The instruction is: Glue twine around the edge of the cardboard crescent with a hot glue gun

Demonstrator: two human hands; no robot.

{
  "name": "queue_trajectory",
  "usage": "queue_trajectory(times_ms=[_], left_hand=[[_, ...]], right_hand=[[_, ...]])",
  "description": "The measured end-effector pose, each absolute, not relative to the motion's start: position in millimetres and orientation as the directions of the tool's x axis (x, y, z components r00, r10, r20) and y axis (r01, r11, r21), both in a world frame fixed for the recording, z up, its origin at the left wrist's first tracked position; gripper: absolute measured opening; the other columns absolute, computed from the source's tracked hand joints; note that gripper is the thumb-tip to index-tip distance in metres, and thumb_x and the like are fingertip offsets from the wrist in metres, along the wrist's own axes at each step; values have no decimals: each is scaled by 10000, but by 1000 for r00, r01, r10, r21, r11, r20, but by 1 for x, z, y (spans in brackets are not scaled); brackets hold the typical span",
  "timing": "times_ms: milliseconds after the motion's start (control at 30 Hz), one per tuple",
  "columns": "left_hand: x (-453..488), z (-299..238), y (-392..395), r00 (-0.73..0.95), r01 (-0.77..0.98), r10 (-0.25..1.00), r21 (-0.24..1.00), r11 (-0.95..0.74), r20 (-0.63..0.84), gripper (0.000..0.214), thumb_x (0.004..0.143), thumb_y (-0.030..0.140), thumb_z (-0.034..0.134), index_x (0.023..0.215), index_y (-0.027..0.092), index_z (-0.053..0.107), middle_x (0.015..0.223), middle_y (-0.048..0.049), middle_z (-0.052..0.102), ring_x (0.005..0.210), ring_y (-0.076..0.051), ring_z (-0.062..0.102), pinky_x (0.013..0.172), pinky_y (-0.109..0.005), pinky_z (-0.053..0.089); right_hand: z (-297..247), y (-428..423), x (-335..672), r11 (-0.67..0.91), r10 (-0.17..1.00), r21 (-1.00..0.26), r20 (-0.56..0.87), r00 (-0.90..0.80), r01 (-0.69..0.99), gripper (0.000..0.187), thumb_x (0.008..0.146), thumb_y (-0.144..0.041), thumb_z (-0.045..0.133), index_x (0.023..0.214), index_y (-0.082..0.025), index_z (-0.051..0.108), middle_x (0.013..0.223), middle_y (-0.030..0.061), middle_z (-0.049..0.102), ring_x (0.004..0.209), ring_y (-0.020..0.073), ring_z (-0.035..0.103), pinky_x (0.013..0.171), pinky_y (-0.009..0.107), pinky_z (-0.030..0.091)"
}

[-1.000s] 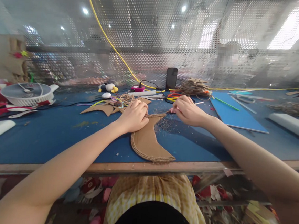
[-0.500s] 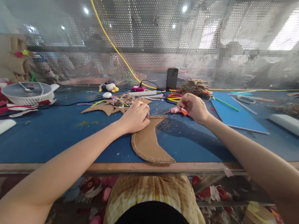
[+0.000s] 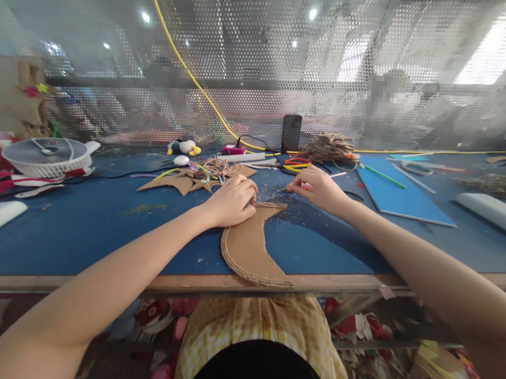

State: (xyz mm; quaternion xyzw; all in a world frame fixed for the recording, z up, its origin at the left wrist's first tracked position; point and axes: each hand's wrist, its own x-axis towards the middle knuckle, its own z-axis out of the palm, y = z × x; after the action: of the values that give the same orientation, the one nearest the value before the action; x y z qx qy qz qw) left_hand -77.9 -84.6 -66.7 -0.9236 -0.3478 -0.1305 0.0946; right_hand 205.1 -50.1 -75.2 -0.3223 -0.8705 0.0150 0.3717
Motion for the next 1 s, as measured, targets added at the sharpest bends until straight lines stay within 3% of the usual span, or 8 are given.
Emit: queue_trajectory(times_ms=[100,200,267,433,600,833,900,1000], left_hand=[[-78,-66,-85,724,669,620,-90,-738,303,177,868,229,482,896,161,642,1204,-117,646,1176,-318,475,1084,-510,384],[-78,-66,-86,728,664,610,-101,-740,313,180,867,226,482,907,164,646,1215,-118,645,1186,-322,472,1087,-515,382],[-78,-66,-85,729,665,609,-109,-739,314,174,864,230,489,910,167,645,1219,-116,643,1190,-321,472,1087,-510,383],[-78,-68,-84,725,670,614,-116,-733,312,162,863,236,492,889,164,635,1205,-117,647,1167,-317,484,1069,-500,399],[-78,-68,-84,726,669,615,-106,-736,310,158,872,232,486,887,160,627,1204,-115,645,1175,-320,476,1083,-501,384],[-77,-70,-86,730,640,618,23,-768,292,130,891,226,491,930,182,606,1205,-89,639,1165,-288,477,1083,-477,400],[-76,-72,-87,730,630,621,72,-773,286,134,906,222,479,952,189,601,1207,-82,639,1162,-278,485,1086,-470,406],[-74,-73,-88,728,624,621,96,-776,291,134,914,208,474,959,190,599,1182,-82,648,1154,-273,497,1083,-465,413]], right_hand=[[-78,-48,207,853,493,-182,592,-638,490,207,966,-297,546,913,-218,729,895,67,738,878,220,606,890,412,430],[-80,-52,208,881,449,-127,532,-718,457,310,933,-199,516,1154,-244,728,1112,84,720,1044,250,560,979,462,391],[-82,-55,209,886,442,-106,487,-753,451,335,907,-224,567,1199,-266,725,1180,85,693,1092,268,510,991,476,381],[-82,-52,211,892,433,-102,477,-765,441,226,954,-361,589,948,-281,800,1011,73,736,1027,268,468,964,479,370],[-75,-53,209,858,457,-145,654,-603,493,233,967,-360,580,929,-258,786,896,56,764,948,254,511,914,450,404],[-66,-63,203,792,526,-277,762,-378,544,457,1025,-401,439,649,-233,638,664,54,652,807,233,529,806,413,442],[-66,-65,202,790,542,-301,750,-379,534,485,1021,-422,451,592,-236,581,625,45,618,792,225,519,804,400,441],[-67,-70,201,823,533,-298,697,-479,483,427,1021,-419,451,693,-234,653,711,51,665,862,231,524,839,399,443]])
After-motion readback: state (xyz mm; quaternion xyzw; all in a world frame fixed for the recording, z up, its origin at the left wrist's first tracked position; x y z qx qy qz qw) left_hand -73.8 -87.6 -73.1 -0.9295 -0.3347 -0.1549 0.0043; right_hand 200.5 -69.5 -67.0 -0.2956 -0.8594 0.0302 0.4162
